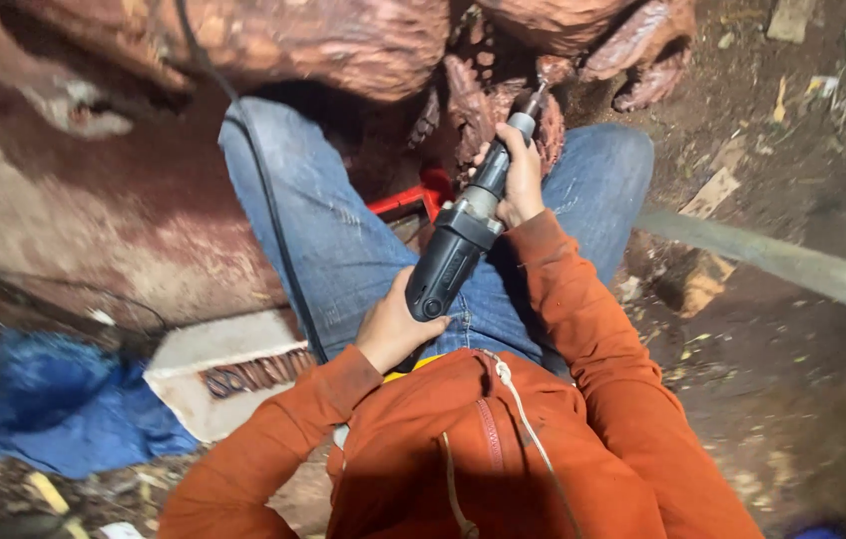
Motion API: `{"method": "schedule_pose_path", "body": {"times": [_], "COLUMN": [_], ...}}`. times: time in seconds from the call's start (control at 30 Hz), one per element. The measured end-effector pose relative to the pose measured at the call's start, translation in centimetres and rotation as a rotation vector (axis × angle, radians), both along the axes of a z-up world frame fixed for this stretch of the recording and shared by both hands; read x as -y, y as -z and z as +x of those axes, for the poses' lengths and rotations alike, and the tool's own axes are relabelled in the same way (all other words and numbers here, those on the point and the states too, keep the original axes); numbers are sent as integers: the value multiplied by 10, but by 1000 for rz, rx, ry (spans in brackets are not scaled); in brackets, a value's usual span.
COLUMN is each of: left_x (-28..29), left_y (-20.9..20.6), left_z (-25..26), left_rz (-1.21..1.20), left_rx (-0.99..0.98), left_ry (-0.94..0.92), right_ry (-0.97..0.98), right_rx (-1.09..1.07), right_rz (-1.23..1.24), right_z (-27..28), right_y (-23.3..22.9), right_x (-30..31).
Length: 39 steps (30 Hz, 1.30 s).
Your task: Carving a large wooden sculpture using a power rotary tool while sitting on the floor.
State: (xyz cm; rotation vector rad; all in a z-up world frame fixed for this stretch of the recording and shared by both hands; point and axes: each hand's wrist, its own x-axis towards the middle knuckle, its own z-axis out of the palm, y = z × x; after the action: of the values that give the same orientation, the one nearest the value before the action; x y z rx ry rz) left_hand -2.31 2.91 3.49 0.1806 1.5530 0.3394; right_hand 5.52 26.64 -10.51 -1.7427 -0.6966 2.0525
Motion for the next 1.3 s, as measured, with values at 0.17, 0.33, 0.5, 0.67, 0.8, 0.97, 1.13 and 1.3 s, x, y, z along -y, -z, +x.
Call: {"method": "schedule_pose_path", "body": {"times": [0.17, 0.33, 0.5, 0.67, 0.8, 0.97, 1.13, 1.3], "left_x": [-24, -52, -69, -61, -52, -54, -38, -45], "left_y": [0, -6, -10, 4, 10, -1, 12, 5], "left_z": [-10, -5, 1, 19, 32, 40, 49, 47], "left_rz": [19, -20, -41, -71, -85, -70, -96, -105], "left_rx": [-99, -176, -236, -269, -290, -335, -372, -383], "left_ry": [118, 224, 186, 160, 103, 64, 27, 56], "right_ry": [114, 180, 217, 209, 172, 144, 56, 107], "right_rx": [-137, -192, -249, -275, -286, -304, -341, -349], "right_rz": [-21, -65, -81, -78, -83, -87, -108, -110], "right_z": [-2, 7, 7, 9, 7, 8, -5, -1], "right_y": [1, 6, 8, 22, -2, 30, 38, 36], "right_x": [-11, -23, -25, -20, -23, -13, -6, -5]}}
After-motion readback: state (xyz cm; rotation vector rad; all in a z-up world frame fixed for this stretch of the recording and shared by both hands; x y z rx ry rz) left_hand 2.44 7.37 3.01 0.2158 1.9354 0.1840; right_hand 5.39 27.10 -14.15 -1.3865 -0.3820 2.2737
